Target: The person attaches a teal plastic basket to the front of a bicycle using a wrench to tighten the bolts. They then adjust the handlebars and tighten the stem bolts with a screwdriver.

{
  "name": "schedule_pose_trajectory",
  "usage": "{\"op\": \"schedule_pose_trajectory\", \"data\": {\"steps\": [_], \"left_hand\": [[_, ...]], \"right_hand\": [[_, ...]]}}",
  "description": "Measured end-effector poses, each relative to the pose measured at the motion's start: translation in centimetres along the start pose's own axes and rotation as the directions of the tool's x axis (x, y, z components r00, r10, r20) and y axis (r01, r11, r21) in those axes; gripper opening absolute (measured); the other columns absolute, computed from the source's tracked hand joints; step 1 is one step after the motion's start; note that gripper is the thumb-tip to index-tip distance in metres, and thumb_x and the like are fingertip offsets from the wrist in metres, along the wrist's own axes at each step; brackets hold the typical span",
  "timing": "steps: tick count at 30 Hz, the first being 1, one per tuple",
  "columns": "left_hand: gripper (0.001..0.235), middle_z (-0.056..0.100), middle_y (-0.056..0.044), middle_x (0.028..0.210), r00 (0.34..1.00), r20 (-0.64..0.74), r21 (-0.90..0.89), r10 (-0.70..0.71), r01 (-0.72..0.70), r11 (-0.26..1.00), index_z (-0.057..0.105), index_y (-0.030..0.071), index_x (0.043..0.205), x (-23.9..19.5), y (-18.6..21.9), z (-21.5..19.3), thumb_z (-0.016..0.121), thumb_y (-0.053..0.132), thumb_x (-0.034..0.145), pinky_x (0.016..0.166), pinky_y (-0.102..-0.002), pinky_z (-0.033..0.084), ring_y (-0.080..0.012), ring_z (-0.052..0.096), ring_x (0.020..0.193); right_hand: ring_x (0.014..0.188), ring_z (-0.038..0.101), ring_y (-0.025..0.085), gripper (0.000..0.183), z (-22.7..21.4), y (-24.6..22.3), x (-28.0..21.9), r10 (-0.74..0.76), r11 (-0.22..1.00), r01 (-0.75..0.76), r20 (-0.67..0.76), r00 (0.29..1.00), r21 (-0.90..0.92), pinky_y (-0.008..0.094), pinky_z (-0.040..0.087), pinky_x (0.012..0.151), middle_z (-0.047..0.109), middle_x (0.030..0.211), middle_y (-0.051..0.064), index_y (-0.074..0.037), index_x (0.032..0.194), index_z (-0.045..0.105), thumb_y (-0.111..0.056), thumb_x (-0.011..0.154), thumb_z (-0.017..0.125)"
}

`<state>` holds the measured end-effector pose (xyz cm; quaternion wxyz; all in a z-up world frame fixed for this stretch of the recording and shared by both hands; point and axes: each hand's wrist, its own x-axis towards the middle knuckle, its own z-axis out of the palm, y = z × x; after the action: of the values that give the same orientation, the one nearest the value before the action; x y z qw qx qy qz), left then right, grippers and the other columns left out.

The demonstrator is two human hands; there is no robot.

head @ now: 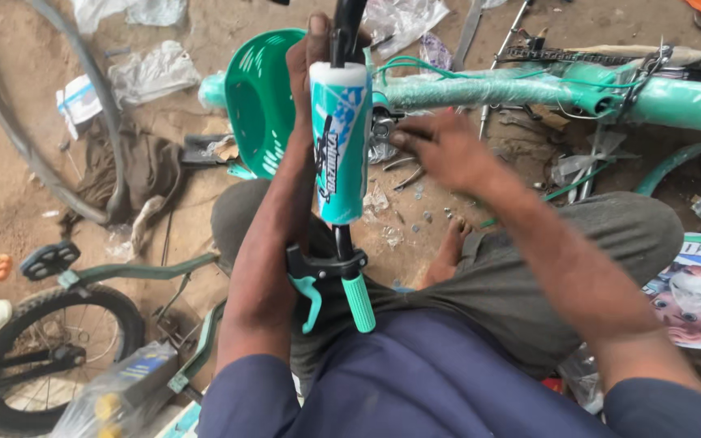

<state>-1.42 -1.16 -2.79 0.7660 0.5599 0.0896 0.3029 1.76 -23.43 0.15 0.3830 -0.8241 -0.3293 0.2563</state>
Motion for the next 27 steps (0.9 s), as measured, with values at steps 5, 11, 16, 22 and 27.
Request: {"op": "schedule_pose_trajectory", "data": {"steps": [5, 11, 16, 22, 27], "left_hand": [[0.035, 0.069, -0.008, 0.08, 0.925, 0.087, 0.765, 0.37, -0.3, 0.57, 0.07, 0.006, 0.1, -2.4, 2.5, -0.5, 0.075, 0.041, 0.095, 0.067, -0.033, 0.056, -0.017, 0.07, 0.072], [0.045, 0.074, -0.009, 0.083, 0.989, 0.081, 0.71, 0.128, -0.147, 0.689, 0.066, 0.007, 0.12, -1.9, 3.0, 0.2, 0.079, 0.034, 0.086, 0.065, -0.038, 0.055, -0.021, 0.076, 0.076], [0.034, 0.069, -0.01, 0.077, 0.953, 0.015, 0.826, 0.302, -0.181, 0.533, 0.068, 0.012, 0.108, -1.3, 1.9, 1.7, 0.084, 0.035, 0.088, 0.069, -0.044, 0.051, -0.0287, 0.067, 0.075], [0.026, 0.068, -0.009, 0.08, 0.931, 0.083, 0.794, 0.357, -0.278, 0.54, 0.068, 0.012, 0.109, -3.4, -0.6, 0.8, 0.076, 0.022, 0.086, 0.069, -0.042, 0.05, -0.0296, 0.064, 0.075], [0.02, 0.072, -0.006, 0.081, 0.943, 0.027, 0.659, 0.333, -0.267, 0.703, 0.068, 0.011, 0.109, -2.2, 0.7, 1.5, 0.077, 0.025, 0.096, 0.067, -0.033, 0.055, -0.0171, 0.071, 0.074]], "right_hand": [[0.08, 0.069, 0.035, 0.02, -2.5, -2.6, 1.0, -0.195, 0.955, 0.186, -0.016, 0.981, -0.229, 0.043, 0.052, 0.07, 0.072, 0.089, 0.018, -0.009, 0.106, 0.076, -0.025, 0.096, 0.071], [0.071, 0.066, 0.031, 0.018, -0.7, -2.2, 0.4, -0.24, 0.96, 0.221, -0.099, 0.966, -0.169, 0.045, 0.049, 0.067, 0.069, 0.083, 0.018, -0.005, 0.105, 0.073, -0.021, 0.098, 0.068], [0.057, 0.06, 0.017, 0.018, -1.6, 1.2, 0.3, 0.077, 0.967, -0.146, 0.31, 0.948, 0.208, 0.036, 0.047, 0.054, 0.061, 0.065, 0.005, -0.01, 0.108, 0.066, -0.023, 0.101, 0.056], [0.056, 0.053, 0.008, 0.02, 8.0, 0.5, -2.6, 0.352, 0.865, -0.3, -0.062, 0.934, 0.402, 0.027, 0.044, 0.049, 0.058, 0.068, -0.003, -0.011, 0.113, 0.07, -0.023, 0.102, 0.059], [0.086, 0.062, 0.006, 0.02, 17.8, 1.1, -1.8, 0.273, 0.618, 0.287, -0.543, 0.794, 0.732, 0.026, 0.052, 0.075, 0.07, 0.099, -0.001, -0.008, 0.123, 0.066, -0.022, 0.111, 0.058]]}}
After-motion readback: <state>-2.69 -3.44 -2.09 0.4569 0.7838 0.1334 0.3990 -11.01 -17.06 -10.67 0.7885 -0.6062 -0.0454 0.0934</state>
